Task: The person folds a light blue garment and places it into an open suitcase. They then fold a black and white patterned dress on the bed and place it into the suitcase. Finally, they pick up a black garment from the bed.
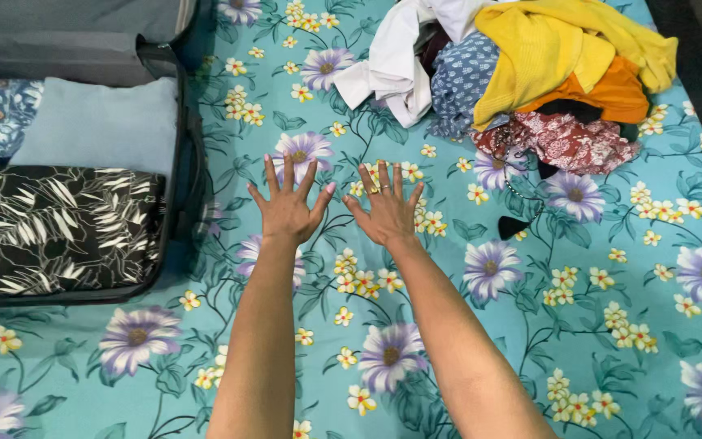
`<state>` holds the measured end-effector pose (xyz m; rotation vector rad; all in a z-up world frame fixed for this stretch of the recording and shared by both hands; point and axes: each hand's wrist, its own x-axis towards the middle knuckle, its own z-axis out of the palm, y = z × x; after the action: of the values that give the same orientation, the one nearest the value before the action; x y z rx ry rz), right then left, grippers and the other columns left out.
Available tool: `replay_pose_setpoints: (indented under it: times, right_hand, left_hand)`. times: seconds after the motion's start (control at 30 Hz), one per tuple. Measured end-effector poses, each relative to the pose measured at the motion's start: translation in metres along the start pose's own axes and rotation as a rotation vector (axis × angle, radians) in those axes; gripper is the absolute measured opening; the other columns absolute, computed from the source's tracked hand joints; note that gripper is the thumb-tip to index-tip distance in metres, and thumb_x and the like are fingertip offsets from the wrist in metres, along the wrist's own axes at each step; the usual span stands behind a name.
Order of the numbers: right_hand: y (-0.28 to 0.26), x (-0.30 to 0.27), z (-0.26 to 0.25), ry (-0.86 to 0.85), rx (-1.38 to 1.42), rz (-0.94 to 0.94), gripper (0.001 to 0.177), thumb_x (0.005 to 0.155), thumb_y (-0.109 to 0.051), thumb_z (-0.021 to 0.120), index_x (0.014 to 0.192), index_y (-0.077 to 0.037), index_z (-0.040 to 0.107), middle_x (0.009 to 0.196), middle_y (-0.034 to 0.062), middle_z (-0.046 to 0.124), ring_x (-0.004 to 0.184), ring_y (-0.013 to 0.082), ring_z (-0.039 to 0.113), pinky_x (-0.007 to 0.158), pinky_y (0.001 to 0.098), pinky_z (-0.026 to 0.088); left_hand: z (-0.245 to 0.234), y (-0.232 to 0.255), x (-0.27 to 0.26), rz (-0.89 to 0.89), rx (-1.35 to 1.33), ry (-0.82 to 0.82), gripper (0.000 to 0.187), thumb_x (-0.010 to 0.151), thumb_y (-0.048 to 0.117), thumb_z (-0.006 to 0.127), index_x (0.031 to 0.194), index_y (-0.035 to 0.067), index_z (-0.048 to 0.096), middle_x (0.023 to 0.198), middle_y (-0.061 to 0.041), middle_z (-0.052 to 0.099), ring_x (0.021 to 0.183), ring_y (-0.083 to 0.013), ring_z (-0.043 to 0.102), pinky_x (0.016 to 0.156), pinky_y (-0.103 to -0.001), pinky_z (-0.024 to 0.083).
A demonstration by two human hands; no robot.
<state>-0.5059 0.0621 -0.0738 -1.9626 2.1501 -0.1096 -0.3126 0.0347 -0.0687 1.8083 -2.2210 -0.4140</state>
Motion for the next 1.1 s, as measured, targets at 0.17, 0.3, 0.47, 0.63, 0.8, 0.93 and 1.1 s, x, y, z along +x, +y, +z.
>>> replay_pose_setpoints:
  times: [0.17,0.3,0.47,0.63,0.8,0.93,1.1]
  right_hand:
    - [0.037,-0.001,-0.007,-0.018,-0.05,-0.068,0.081,0.094,-0.073,0.038,0.162,-0.032,0.021,0.17,0.0095,0.014,0.157,0.0357,0.001,0.113,0.0785,-0.003]
    - [0.059,-0.003,-0.009,0.002,-0.047,-0.104,0.08,0.094,-0.073,0.038,0.162,-0.034,0.02,0.171,0.0089,0.013,0.156,0.0358,0.002,0.112,0.0788,-0.003]
    - [0.073,-0.007,-0.013,-0.019,-0.063,-0.098,0.08,0.093,-0.074,0.039,0.161,-0.035,0.023,0.171,0.0085,0.014,0.157,0.0343,0.002,0.114,0.0777,-0.004]
    - [0.083,-0.007,-0.013,0.007,-0.083,-0.094,0.081,0.093,-0.076,0.039,0.161,-0.035,0.025,0.17,0.0077,0.014,0.157,0.0349,0.002,0.114,0.0779,-0.004]
    - [0.092,-0.005,-0.009,0.04,-0.075,-0.067,0.08,0.094,-0.076,0.038,0.161,-0.034,0.026,0.171,0.0081,0.014,0.157,0.0371,0.001,0.112,0.0794,-0.004]
    - [0.096,-0.001,-0.01,0.056,-0.033,-0.042,0.082,0.092,-0.075,0.039,0.161,-0.033,0.025,0.17,0.0092,0.014,0.156,0.0378,0.002,0.111,0.0795,-0.004]
    - [0.12,-0.004,-0.007,0.042,-0.025,-0.042,0.081,0.093,-0.075,0.039,0.161,-0.033,0.025,0.17,0.0102,0.016,0.157,0.0381,0.003,0.112,0.0795,-0.003]
  left_hand:
    - [0.021,0.029,-0.002,-0.048,0.037,0.014,0.08,0.092,0.079,0.033,0.16,0.037,0.03,0.172,-0.007,0.006,0.155,-0.0416,-0.009,0.113,-0.079,0.001]
    - [0.027,0.049,-0.006,-0.072,0.078,0.012,0.082,0.091,0.08,0.032,0.16,0.037,0.028,0.171,-0.009,0.004,0.154,-0.0415,-0.008,0.113,-0.079,0.002]
    - [0.031,0.061,-0.011,-0.073,0.093,0.015,0.082,0.092,0.08,0.033,0.161,0.037,0.028,0.172,-0.01,0.005,0.156,-0.0421,-0.007,0.113,-0.08,0.003]
    - [0.031,0.065,-0.008,-0.069,0.122,-0.002,0.084,0.089,0.082,0.034,0.161,0.038,0.026,0.171,-0.01,0.006,0.155,-0.0437,-0.007,0.113,-0.079,0.003]
    - [0.035,0.067,-0.003,-0.051,0.14,-0.045,0.088,0.086,0.084,0.035,0.161,0.038,0.025,0.171,-0.01,0.007,0.155,-0.0435,-0.007,0.114,-0.078,0.001]
    - [0.038,0.069,0.0,-0.029,0.161,-0.03,0.089,0.087,0.085,0.035,0.161,0.038,0.025,0.171,-0.01,0.007,0.155,-0.043,-0.007,0.112,-0.08,0.0]
    - [0.051,0.089,0.005,-0.036,0.159,-0.038,0.089,0.085,0.086,0.035,0.161,0.04,0.024,0.171,-0.01,0.007,0.154,-0.0429,-0.005,0.112,-0.079,-0.002]
